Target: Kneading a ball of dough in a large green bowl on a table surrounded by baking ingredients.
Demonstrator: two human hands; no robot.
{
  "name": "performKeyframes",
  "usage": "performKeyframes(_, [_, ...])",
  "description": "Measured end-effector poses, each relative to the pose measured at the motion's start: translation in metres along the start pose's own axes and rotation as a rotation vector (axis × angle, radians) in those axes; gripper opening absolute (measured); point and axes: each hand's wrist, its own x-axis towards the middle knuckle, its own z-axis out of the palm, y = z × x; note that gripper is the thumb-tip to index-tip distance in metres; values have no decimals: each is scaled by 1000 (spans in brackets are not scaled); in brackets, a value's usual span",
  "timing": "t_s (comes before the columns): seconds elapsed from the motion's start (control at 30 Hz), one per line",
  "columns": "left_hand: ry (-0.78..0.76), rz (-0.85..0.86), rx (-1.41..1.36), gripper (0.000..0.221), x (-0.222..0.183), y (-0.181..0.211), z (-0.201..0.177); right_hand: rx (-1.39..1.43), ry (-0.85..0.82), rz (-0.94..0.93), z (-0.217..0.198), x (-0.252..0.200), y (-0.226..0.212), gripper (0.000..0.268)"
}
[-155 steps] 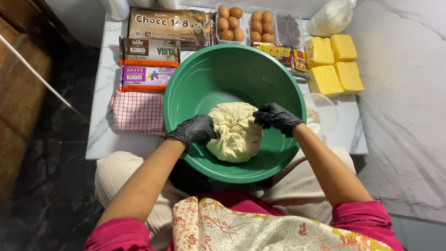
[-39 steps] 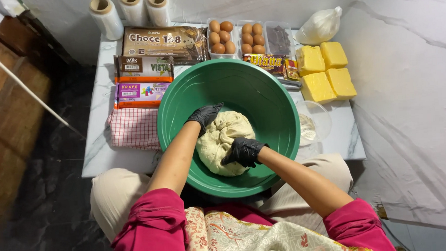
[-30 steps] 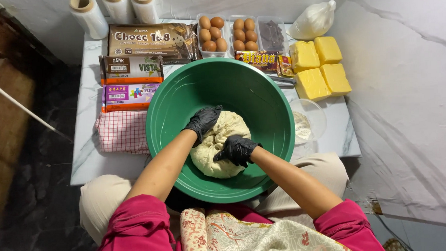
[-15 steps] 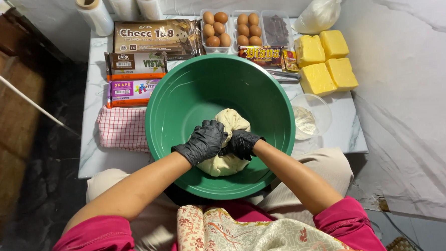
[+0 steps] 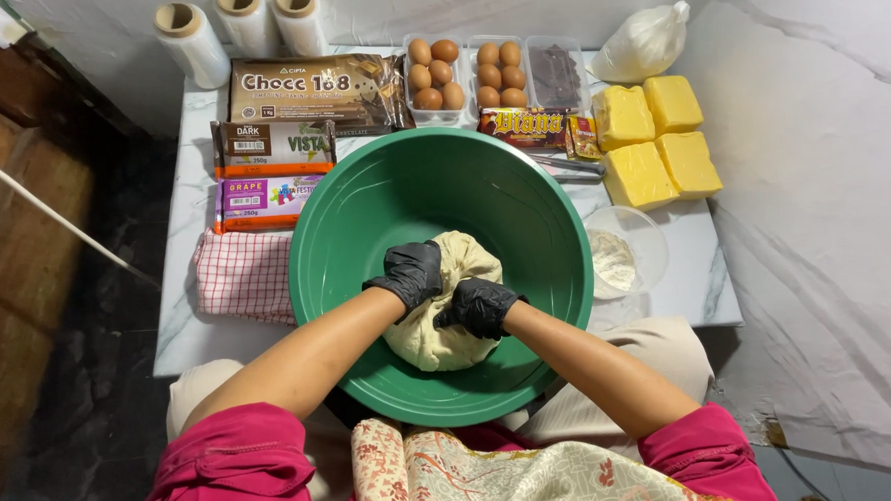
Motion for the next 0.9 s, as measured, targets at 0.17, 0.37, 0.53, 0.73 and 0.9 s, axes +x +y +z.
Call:
performKeyframes(0.17, [-29,-45,-44,34,4,4,-8,47,37,-17,6,0,15,42])
performKeyframes(0.37, [-67,-105,-98,34,-18,7,-16,104,74,-38,17,-13,23,41])
performKeyframes(0.53, [-115,-170,-161,34,-53,0,-6,143,81,-41,21,-58,-90,40])
performKeyframes(0.73, [-138,-230,-215,34,-77,-13,-12,196,121,-74,22,-79,-118,39])
performKeyframes(0.9, [-209,-193,-148,54,-81,-31,-2,247,167,-101,15,-81,-124,39])
